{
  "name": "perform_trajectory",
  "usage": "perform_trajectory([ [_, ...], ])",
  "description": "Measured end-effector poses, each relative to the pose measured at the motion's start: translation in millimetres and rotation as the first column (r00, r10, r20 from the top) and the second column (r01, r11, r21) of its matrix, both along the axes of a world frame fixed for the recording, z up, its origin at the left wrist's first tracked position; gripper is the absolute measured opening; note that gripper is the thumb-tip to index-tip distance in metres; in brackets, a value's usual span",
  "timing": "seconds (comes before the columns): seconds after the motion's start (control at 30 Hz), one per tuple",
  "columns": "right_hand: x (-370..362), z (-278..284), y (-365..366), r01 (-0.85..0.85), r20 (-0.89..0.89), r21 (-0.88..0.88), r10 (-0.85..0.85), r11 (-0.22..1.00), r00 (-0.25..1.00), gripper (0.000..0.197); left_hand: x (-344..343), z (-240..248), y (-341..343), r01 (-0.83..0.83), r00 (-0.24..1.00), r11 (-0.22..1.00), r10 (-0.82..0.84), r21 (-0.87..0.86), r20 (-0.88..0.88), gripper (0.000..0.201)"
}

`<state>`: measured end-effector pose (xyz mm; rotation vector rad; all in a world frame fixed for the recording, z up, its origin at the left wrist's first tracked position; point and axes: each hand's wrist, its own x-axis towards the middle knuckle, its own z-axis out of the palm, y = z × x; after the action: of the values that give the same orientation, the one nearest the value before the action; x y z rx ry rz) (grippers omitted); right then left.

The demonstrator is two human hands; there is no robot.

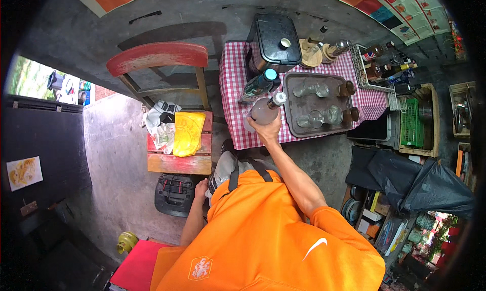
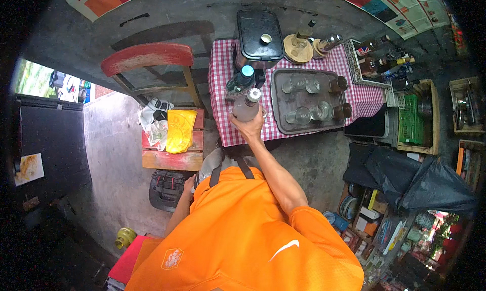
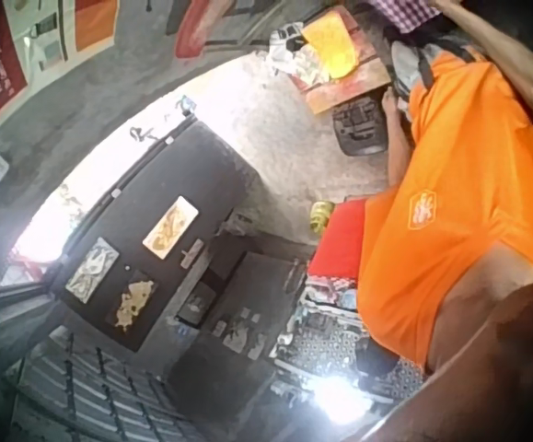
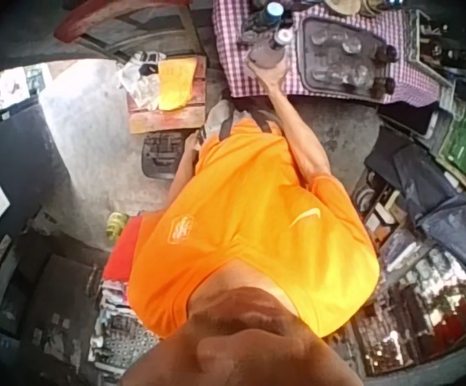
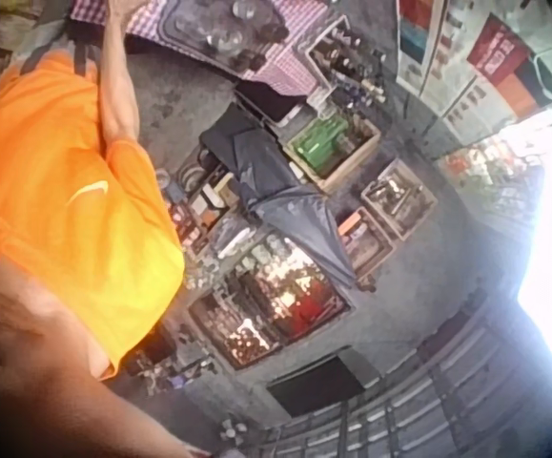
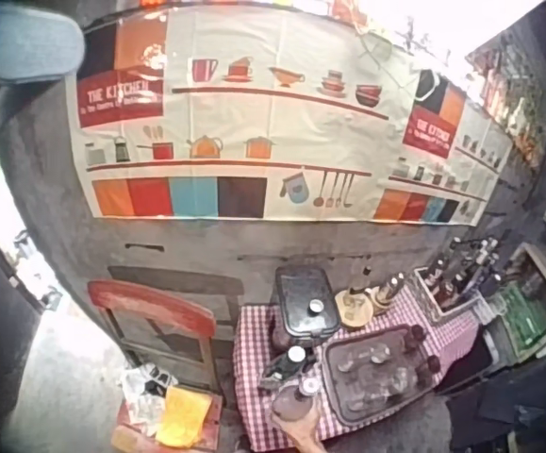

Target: Pouring liquid from a bottle into several glasses on a tray.

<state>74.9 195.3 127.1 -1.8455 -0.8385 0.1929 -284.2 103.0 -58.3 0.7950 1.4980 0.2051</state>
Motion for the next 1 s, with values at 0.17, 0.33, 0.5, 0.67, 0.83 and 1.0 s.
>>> perform_trajectory([
  [0.17,-2.1,11.1,-1.5,0.026,0.004,-0.023,-0.026,0.999,1.0,0.078,22.9,43.7,39.0,0.094,0.994,0.991,-0.1,-0.097,-0.051,0.036],
  [0.33,-6.4,-0.6,-11.6,0.001,-0.024,-0.075,-0.003,0.997,1.0,0.079,21.7,42.5,65.7,0.192,0.978,0.951,-0.207,-0.243,-0.037,0.042],
  [0.5,-9.6,18.5,-17.8,-0.028,-0.089,-0.126,0.017,0.992,0.996,0.08,21.5,27.1,89.0,0.322,0.942,0.922,-0.334,-0.215,-0.021,0.043],
  [0.67,-6.8,11.2,-23.8,-0.058,-0.109,-0.086,0.048,0.995,0.993,0.086,38.0,32.1,117.7,0.368,0.92,0.905,-0.387,-0.213,-0.055,0.039],
  [0.83,7.2,17.0,-40.0,-0.15,0.05,-0.13,0.158,0.98,0.986,0.088,60.4,38.0,137.0,0.36,0.933,0.93,-0.357,-0.071,0.049,0.045],
  [1.0,38.8,-5.5,-64.2,0.086,0.101,-0.283,-0.059,0.955,0.993,0.085,141.0,125.2,152.4,0.401,0.881,0.906,-0.423,0.138,0.211,0.047],
])
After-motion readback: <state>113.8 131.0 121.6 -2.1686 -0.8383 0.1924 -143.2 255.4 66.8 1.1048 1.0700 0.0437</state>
